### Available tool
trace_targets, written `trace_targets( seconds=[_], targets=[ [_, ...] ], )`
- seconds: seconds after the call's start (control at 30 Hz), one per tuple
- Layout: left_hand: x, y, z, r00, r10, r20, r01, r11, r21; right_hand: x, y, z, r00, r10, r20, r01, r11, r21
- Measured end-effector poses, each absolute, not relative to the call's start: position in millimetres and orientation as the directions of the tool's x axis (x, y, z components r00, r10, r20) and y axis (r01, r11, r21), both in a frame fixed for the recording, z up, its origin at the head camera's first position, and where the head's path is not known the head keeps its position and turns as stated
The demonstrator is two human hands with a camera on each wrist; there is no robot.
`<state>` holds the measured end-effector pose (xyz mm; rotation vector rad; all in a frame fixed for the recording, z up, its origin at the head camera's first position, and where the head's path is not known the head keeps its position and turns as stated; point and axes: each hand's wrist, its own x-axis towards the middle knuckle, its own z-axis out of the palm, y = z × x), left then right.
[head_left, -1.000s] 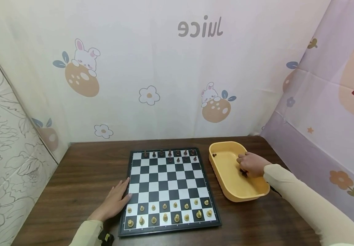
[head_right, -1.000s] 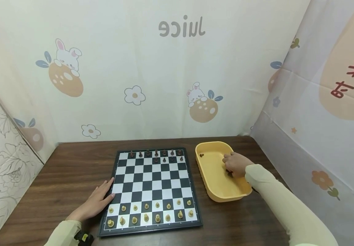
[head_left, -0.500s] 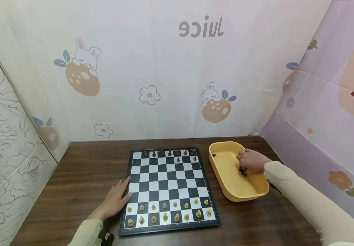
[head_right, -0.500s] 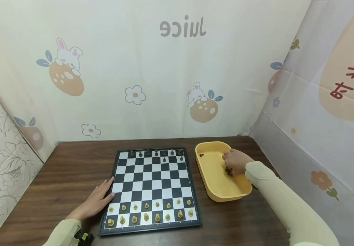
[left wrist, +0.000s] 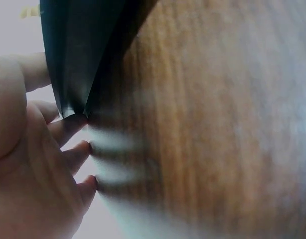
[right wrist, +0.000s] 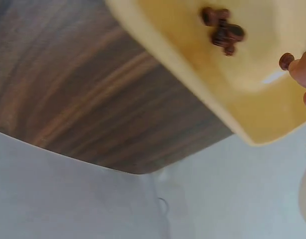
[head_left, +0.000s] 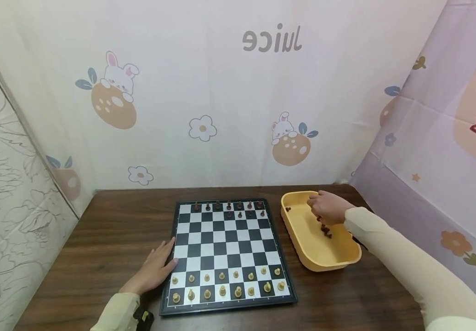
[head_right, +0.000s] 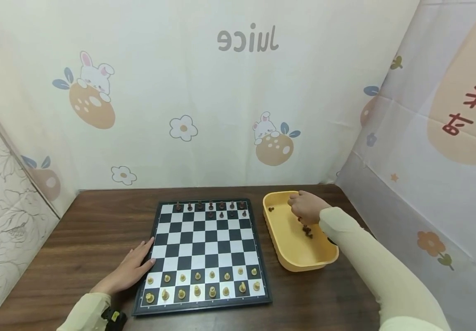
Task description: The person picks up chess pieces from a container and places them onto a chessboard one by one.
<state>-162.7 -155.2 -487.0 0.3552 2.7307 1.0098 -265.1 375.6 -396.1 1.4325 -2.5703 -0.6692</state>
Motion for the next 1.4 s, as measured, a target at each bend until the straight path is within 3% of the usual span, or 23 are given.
trace_targets(
  seconds=[0.63, 1.0, 1.4],
  targets=[
    [-166.6, -161.8, -485.8, -0.951, 0.289, -0.113, 0.150, 0.746, 0.649, -298.6, 298.2, -365.0, -0.503, -0.863, -0.051, -0.770, 0.420, 0.481],
    [-165.2, -159.7, -487.8, -0.950, 0.294, -0.106, 0.159, 0.746, 0.647, -305.3, 244.4, -366.0, -0.573, -0.806, -0.145, -0.754, 0.451, 0.477],
    [-166.0, -154.6, -487.4, -0.950, 0.295, -0.101, 0.163, 0.747, 0.644, -312.5, 189.9, -367.7, -0.525, -0.837, -0.152, -0.761, 0.383, 0.523]
  ],
)
